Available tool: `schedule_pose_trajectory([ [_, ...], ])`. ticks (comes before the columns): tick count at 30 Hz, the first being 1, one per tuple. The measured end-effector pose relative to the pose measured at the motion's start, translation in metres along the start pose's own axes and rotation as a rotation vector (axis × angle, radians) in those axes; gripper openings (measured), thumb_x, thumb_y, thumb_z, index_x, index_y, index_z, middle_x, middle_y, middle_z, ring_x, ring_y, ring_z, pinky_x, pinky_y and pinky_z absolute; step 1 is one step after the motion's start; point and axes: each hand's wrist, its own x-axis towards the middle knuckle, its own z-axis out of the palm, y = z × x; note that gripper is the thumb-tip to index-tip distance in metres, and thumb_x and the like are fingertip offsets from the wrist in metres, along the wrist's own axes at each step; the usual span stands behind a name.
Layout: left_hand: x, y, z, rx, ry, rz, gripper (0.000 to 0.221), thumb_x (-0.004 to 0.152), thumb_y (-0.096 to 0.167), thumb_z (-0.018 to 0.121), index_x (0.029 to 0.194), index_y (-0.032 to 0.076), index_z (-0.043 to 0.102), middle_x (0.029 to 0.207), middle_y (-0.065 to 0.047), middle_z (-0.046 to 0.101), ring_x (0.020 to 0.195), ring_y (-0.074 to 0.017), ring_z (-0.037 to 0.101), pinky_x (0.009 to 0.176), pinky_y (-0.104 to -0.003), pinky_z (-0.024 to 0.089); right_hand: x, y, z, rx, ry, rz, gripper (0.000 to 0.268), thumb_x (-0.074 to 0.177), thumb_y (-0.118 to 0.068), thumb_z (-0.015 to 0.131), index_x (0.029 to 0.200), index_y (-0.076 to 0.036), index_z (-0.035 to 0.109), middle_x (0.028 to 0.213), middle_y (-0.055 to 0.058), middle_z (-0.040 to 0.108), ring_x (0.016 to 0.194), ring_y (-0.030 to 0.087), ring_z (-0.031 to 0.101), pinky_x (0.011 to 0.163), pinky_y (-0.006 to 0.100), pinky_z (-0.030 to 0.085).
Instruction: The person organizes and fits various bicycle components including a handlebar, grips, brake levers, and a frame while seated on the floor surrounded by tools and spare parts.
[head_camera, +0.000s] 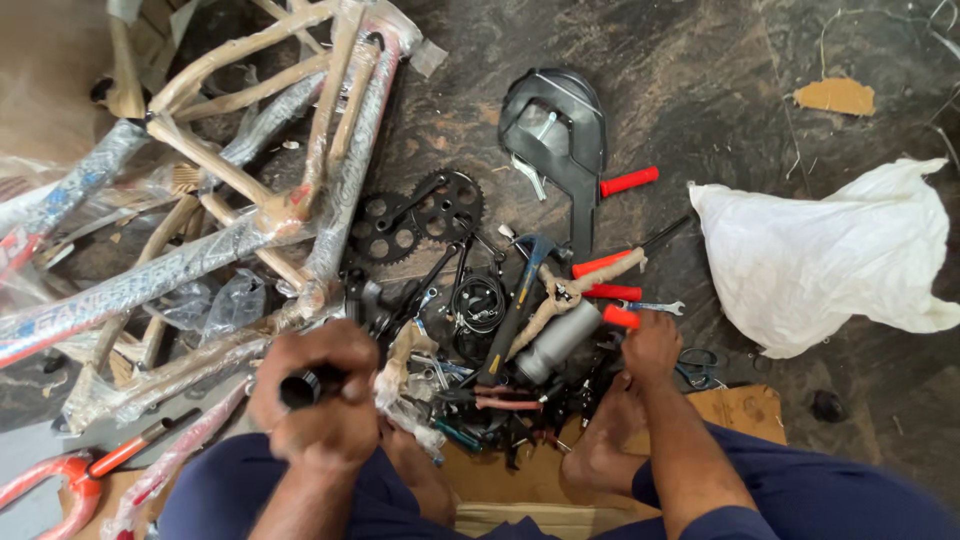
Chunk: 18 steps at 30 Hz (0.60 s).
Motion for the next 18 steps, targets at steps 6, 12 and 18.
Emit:
schedule_pose_trajectory([
  [6,0.009,-0.005,0.009,0.239,-0.132,0.137,0.043,0.102,0.043,0.066,0.09,0.001,0.059,0.072,-0.004,0.063,0.056,-0.0095,0.052,0.05,-0.025,0.041,0.032,-0.042,-0.073,1.062,0.069,0.271,0.035,0.1,-0.031,0.065,0.125,-0.007,0.067,0.097,0.013,0.07,0.08,0.029,0.062,0.073,0.044,0.05],
  [12,0.009,0.004,0.023,0.337,-0.164,0.048,0.021,0.095,0.02,0.075,0.091,0.004,0.062,0.074,-0.005,0.065,0.062,-0.0123,0.057,0.058,-0.027,0.046,-0.025,-0.127,-0.258,1.373,-0.101,-0.284,0.041,0.093,-0.018,0.071,0.13,-0.004,0.06,0.094,0.005,0.065,0.076,0.01,0.057,0.069,0.027,0.049],
  [18,0.016,0.011,0.04,0.282,-0.319,0.021,0.017,0.096,0.016,0.073,0.104,0.004,0.064,0.089,-0.008,0.071,0.078,-0.0165,0.068,0.072,-0.03,0.054,-0.098,-0.164,-0.426,0.932,0.152,-0.806,0.038,0.085,-0.012,0.078,0.118,0.0,0.063,0.1,0.011,0.075,0.084,0.015,0.07,0.073,0.028,0.055],
])
